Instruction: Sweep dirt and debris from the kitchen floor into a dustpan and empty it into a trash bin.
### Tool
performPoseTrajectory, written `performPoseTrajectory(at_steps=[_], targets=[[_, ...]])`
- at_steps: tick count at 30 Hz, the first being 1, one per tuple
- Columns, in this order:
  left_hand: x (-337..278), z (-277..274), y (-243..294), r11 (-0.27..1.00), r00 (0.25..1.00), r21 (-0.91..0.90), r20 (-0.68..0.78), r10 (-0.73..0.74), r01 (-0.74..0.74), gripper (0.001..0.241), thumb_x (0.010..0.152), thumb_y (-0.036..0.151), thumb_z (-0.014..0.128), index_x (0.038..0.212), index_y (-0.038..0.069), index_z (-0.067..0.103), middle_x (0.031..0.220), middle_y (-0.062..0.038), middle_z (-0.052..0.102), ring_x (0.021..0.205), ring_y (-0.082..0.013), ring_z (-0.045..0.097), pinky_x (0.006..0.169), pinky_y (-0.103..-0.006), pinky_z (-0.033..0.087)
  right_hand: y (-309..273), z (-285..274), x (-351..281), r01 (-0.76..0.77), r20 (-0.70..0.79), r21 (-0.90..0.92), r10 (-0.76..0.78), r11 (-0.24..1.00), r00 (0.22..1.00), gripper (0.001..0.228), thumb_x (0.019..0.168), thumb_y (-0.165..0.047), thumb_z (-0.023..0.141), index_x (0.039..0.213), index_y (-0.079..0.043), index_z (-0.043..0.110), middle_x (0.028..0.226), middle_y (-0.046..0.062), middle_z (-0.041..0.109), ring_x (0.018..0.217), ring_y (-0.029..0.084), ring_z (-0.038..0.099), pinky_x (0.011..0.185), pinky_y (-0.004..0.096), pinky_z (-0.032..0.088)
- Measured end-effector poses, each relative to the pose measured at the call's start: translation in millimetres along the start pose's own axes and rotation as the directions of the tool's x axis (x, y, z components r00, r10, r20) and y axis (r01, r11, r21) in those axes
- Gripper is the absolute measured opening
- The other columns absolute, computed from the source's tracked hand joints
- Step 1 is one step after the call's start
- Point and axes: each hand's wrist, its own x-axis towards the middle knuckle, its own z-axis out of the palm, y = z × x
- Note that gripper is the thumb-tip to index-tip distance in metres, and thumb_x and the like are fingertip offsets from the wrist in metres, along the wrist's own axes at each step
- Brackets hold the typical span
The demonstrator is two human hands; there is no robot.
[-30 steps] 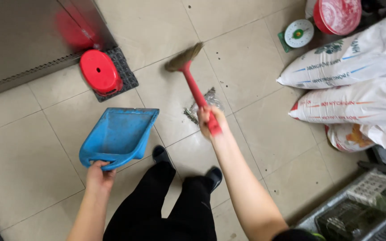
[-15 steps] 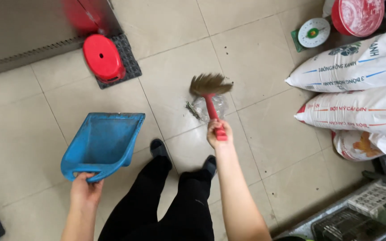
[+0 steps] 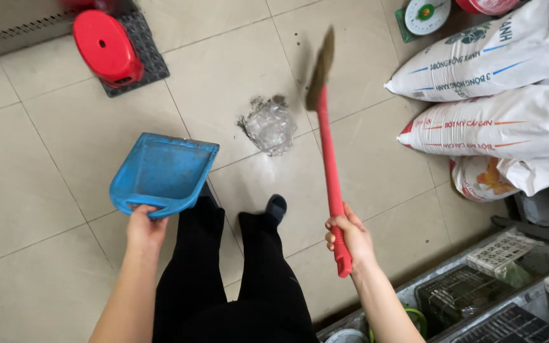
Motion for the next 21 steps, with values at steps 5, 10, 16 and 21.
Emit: performPoseTrajectory(at_steps=[5, 10, 16, 21], targets=[[-15, -2, -62, 0.999, 0.999, 0.016, -0.004, -0.041, 0.041, 0.063, 0.082, -0.010, 0.050, 0.136, 0.022, 0.052, 0.130, -0.007, 0.059, 0.114, -0.0268, 0.062, 0.094, -0.0446, 0.058, 12, -81, 52, -0.015, -0.176, -0.096, -0.002, 0.995, 0.984, 0.066, 0.082, 0.002, 0.059, 0.144, -0.018, 0.046, 0.080, 0.011, 0.058, 0.051, 0.017, 0.048, 0.042, 0.029, 0.042], [-54, 21, -101, 0.993, 0.994, 0.099, -0.091, -0.057, 0.066, 0.055, 0.087, 0.000, 0.062, 0.136, 0.022, 0.054, 0.132, -0.005, 0.062, 0.117, -0.0279, 0.064, 0.093, -0.0472, 0.059, 25, -124, 117, -0.241, 0.110, 0.170, 0.225, 0.955, 0.968, 0.032, 0.090, -0.003, 0.061, 0.116, -0.005, 0.042, 0.083, 0.007, 0.055, 0.056, 0.011, 0.049, 0.046, 0.023, 0.043], [-56, 12, -141, 0.967, 0.981, 0.245, -0.194, -0.015, 0.064, 0.052, 0.088, 0.005, 0.069, 0.136, 0.020, 0.054, 0.132, -0.006, 0.063, 0.116, -0.0300, 0.065, 0.090, -0.0502, 0.060, -5, -109, 80, -0.287, 0.128, 0.099, 0.274, 0.953, 0.953, 0.028, 0.089, -0.008, 0.060, 0.114, -0.004, 0.047, 0.084, 0.006, 0.058, 0.054, 0.009, 0.048, 0.043, 0.022, 0.042], [-44, 8, -171, 0.926, 0.975, 0.369, -0.222, 0.011, 0.073, 0.047, 0.089, 0.010, 0.071, 0.132, 0.021, 0.055, 0.124, -0.005, 0.064, 0.108, -0.0275, 0.064, 0.078, -0.0458, 0.056, -21, -144, 106, -0.250, 0.100, -0.090, 0.259, 0.964, 0.961, 0.038, 0.086, -0.010, 0.062, 0.121, -0.005, 0.051, 0.084, 0.006, 0.061, 0.054, 0.010, 0.051, 0.044, 0.024, 0.044]])
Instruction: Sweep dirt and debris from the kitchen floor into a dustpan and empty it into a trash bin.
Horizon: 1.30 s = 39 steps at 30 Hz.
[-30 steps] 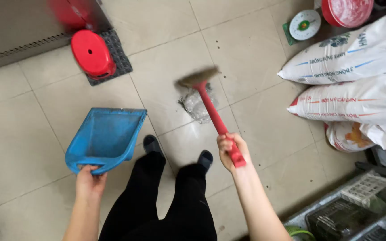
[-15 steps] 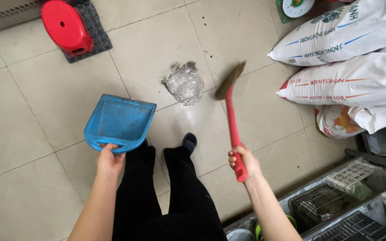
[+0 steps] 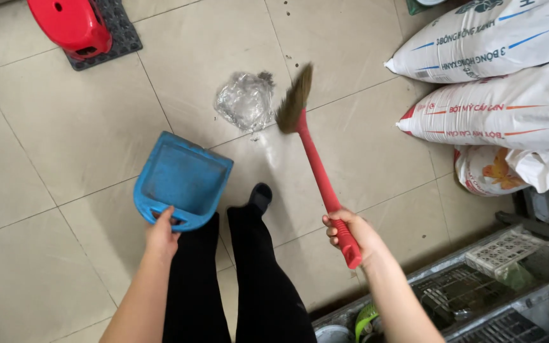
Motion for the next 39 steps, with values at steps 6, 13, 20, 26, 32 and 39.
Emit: performPoseTrajectory(at_steps=[6, 13, 20, 26, 32, 39], targets=[[42, 15, -21, 0.974, 0.996, 0.218, -0.046, 0.071, -0.059, 0.038, 0.089, 0.011, 0.073, 0.123, 0.017, 0.059, 0.111, -0.004, 0.065, 0.093, -0.0234, 0.064, 0.066, -0.0389, 0.054, -2, -23, 122, -0.257, -0.151, -0.067, 0.244, 0.964, 0.958, 0.038, 0.091, -0.017, 0.064, 0.123, -0.004, 0.048, 0.095, 0.010, 0.065, 0.064, 0.016, 0.057, 0.062, 0.032, 0.058], [132, 27, -49, 0.946, 0.996, 0.323, -0.073, 0.044, -0.018, 0.036, 0.089, 0.010, 0.074, 0.119, 0.011, 0.056, 0.107, -0.007, 0.065, 0.091, -0.0248, 0.065, 0.067, -0.0435, 0.054, 26, -81, 219, -0.220, -0.461, -0.718, -0.215, 0.661, 0.861, 0.049, 0.091, -0.032, 0.071, 0.135, -0.011, 0.062, 0.078, 0.009, 0.058, 0.063, 0.024, 0.052, 0.057, 0.042, 0.047], [276, 49, -77, 0.899, 0.997, 0.436, -0.079, 0.011, 0.024, 0.043, 0.092, 0.012, 0.073, 0.130, 0.008, 0.052, 0.115, -0.011, 0.063, 0.097, -0.0295, 0.063, 0.074, -0.0478, 0.056, 21, -156, 292, -0.302, -0.414, -0.910, -0.607, 0.284, 0.678, 0.065, 0.082, -0.023, 0.078, 0.139, -0.003, 0.052, 0.101, 0.024, 0.073, 0.101, 0.040, 0.072, 0.092, 0.048, 0.055], [357, 84, -112, 0.927, 0.998, 0.374, -0.044, 0.047, -0.027, 0.051, 0.093, 0.011, 0.072, 0.140, 0.007, 0.052, 0.131, -0.013, 0.062, 0.114, -0.0310, 0.062, 0.096, -0.0499, 0.053, -26, -85, 389, -0.021, -0.161, -0.981, -0.742, 0.194, 0.651, 0.081, 0.086, -0.018, 0.072, 0.161, -0.017, 0.042, 0.101, 0.020, 0.074, 0.079, 0.025, 0.070, 0.075, 0.039, 0.056], [407, 133, -128, 0.932, 0.996, 0.360, -0.089, -0.018, 0.049, 0.052, 0.094, 0.007, 0.067, 0.143, 0.012, 0.051, 0.135, -0.010, 0.060, 0.117, -0.0308, 0.061, 0.096, -0.0507, 0.054, 43, -54, 416, -0.054, -0.169, -0.979, -0.639, 0.196, 0.750, 0.082, 0.083, -0.008, 0.069, 0.159, -0.023, 0.040, 0.098, 0.020, 0.074, 0.077, 0.023, 0.072, 0.075, 0.039, 0.057], [466, 176, -151, 0.984, 0.995, 0.153, 0.059, 0.086, -0.094, 0.057, 0.088, 0.010, 0.075, 0.141, 0.011, 0.052, 0.134, -0.009, 0.061, 0.116, -0.0284, 0.063, 0.092, -0.0480, 0.057, 176, -87, 377, 0.041, -0.027, -0.995, -0.658, 0.088, 0.753, 0.082, 0.076, -0.006, 0.076, 0.150, -0.030, 0.049, 0.076, 0.017, 0.067, 0.068, 0.028, 0.070, 0.071, 0.041, 0.058]])
